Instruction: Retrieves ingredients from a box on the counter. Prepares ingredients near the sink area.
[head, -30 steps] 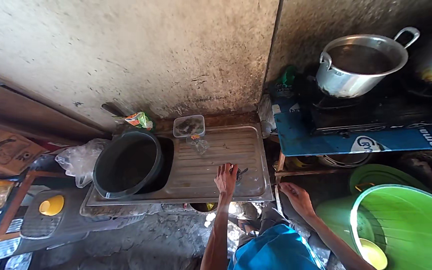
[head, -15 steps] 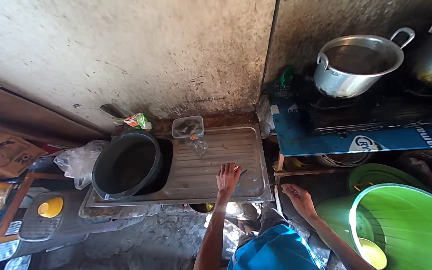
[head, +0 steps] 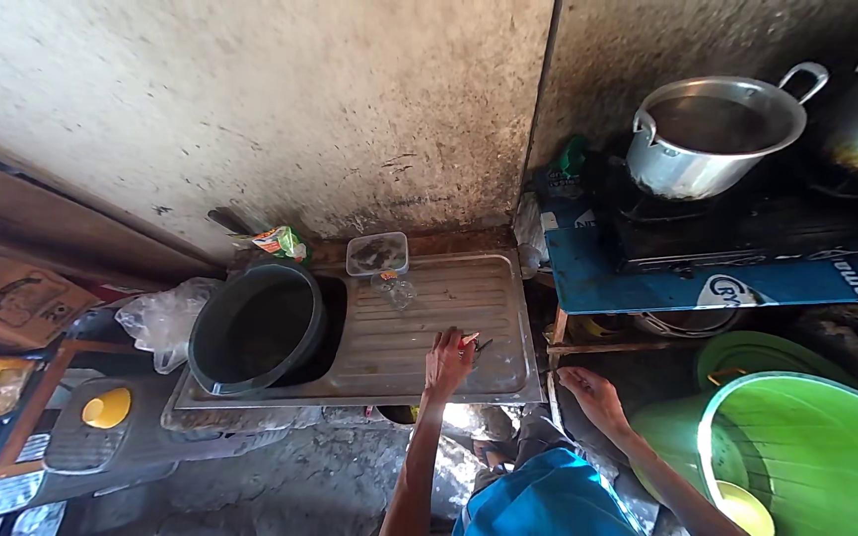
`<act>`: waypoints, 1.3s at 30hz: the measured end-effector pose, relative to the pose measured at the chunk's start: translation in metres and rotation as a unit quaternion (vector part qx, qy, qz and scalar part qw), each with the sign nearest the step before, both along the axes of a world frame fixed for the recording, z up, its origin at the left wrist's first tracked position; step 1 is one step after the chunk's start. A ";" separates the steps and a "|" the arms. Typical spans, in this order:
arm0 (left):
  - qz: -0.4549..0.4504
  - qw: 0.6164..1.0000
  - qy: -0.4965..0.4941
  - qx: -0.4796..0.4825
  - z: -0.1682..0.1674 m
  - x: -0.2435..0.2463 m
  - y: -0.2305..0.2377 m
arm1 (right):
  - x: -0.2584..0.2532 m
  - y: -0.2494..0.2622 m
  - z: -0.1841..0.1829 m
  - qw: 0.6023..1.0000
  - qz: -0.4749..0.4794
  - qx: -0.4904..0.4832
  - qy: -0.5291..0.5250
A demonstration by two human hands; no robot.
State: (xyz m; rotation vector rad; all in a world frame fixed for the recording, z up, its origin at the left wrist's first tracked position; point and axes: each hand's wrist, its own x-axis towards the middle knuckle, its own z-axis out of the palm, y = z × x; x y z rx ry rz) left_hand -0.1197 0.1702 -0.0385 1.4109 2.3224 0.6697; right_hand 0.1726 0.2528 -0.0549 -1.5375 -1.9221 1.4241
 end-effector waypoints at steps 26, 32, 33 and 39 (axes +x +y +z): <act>0.018 1.000 0.009 0.001 0.005 -0.002 -0.002 | 0.005 -0.009 -0.001 1.000 0.003 0.004 -0.006; -0.009 0.992 -0.020 -0.127 0.018 -0.008 0.005 | 0.004 -0.011 -0.001 1.000 0.013 0.005 -0.016; -0.003 0.993 -0.021 -0.118 0.017 -0.008 0.005 | 0.004 -0.012 -0.001 1.000 0.014 0.006 -0.016; -0.006 0.996 0.017 -0.091 0.012 -0.011 0.002 | 0.002 -0.013 -0.001 1.000 0.017 0.010 -0.018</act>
